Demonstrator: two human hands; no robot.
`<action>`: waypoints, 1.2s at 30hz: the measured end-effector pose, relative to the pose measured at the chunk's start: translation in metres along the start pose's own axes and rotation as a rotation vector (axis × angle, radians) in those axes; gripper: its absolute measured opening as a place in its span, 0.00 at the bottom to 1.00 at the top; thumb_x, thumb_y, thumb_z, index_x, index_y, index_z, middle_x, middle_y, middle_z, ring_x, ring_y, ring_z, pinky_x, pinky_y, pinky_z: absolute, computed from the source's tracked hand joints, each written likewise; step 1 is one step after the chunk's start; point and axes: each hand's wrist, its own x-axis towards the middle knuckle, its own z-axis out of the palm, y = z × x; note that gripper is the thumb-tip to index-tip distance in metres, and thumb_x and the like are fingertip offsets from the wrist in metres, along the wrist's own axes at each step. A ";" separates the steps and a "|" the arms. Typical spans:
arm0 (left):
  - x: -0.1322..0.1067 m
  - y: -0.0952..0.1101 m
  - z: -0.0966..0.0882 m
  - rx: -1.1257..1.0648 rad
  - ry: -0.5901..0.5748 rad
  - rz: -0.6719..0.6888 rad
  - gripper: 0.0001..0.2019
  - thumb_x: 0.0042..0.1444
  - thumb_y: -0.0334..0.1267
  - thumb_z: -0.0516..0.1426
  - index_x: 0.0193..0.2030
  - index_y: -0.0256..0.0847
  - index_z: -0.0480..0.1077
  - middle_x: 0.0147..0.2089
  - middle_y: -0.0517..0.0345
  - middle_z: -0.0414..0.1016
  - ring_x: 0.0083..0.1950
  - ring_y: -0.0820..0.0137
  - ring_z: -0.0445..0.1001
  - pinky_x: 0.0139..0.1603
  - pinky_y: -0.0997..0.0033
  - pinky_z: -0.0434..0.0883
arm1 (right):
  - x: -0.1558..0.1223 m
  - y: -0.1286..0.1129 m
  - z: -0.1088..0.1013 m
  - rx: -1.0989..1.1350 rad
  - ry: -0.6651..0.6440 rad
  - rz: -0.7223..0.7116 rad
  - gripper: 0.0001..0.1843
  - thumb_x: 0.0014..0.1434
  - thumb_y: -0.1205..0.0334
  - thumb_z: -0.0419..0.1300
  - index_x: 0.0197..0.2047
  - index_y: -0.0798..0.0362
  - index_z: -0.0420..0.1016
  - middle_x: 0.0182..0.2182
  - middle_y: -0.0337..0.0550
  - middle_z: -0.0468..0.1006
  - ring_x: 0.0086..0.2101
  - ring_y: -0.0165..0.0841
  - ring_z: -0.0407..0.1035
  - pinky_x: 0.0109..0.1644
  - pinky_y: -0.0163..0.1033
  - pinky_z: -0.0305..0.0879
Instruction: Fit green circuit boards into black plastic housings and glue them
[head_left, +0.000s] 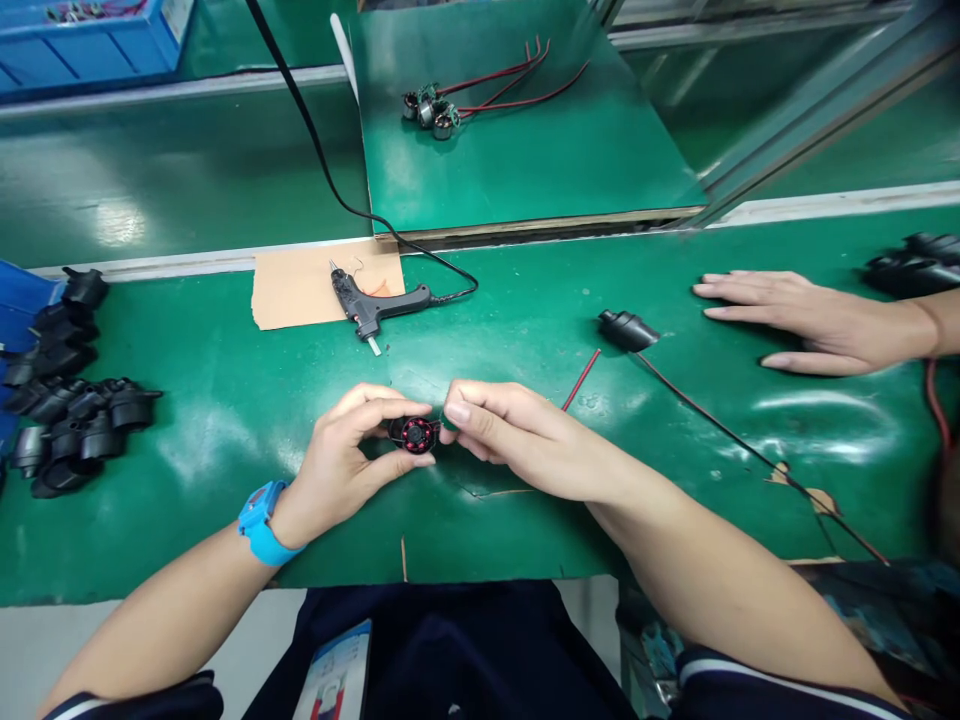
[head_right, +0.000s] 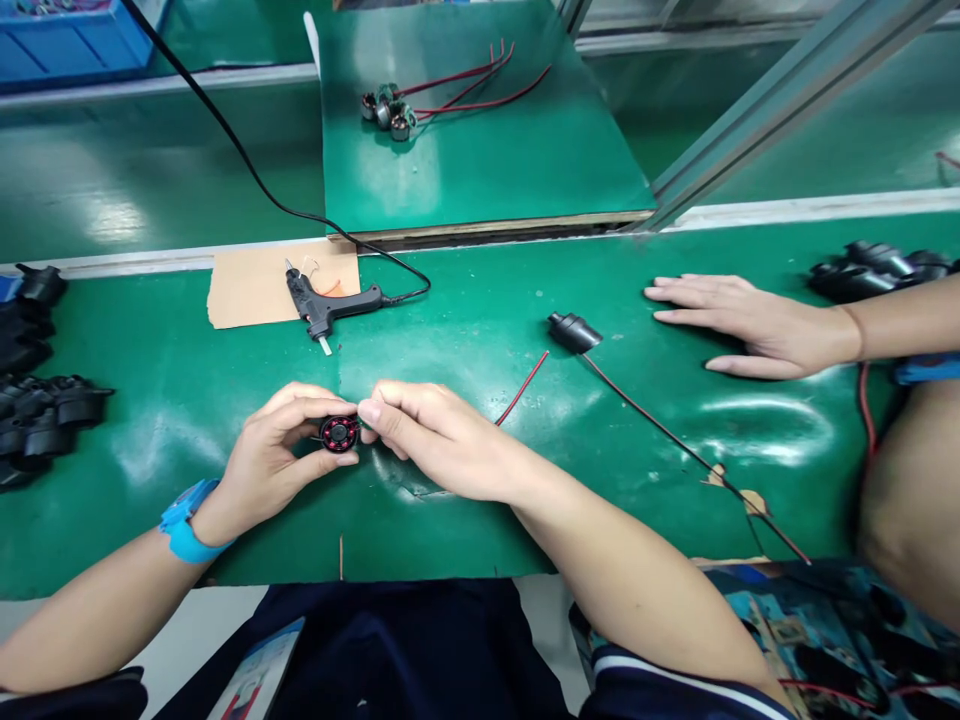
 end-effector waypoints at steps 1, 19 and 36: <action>0.000 0.000 0.000 0.017 0.011 0.011 0.20 0.57 0.38 0.67 0.56 0.50 0.74 0.49 0.55 0.72 0.50 0.67 0.76 0.50 0.65 0.79 | 0.001 0.001 0.001 0.040 -0.006 0.007 0.22 0.70 0.45 0.51 0.32 0.53 0.67 0.23 0.33 0.63 0.24 0.25 0.57 0.27 0.33 0.53; 0.002 -0.001 0.001 0.199 0.070 0.099 0.14 0.58 0.37 0.66 0.51 0.44 0.74 0.42 0.57 0.72 0.42 0.70 0.74 0.42 0.69 0.76 | 0.008 0.009 0.026 0.038 0.176 -0.151 0.12 0.66 0.57 0.59 0.51 0.51 0.68 0.36 0.37 0.66 0.29 0.25 0.62 0.32 0.34 0.63; 0.002 0.002 0.002 0.316 0.112 0.166 0.13 0.60 0.35 0.64 0.51 0.45 0.75 0.41 0.57 0.74 0.41 0.71 0.73 0.42 0.70 0.75 | 0.011 0.012 0.032 -0.004 0.196 -0.164 0.14 0.64 0.62 0.60 0.52 0.50 0.68 0.38 0.40 0.68 0.35 0.29 0.64 0.37 0.36 0.65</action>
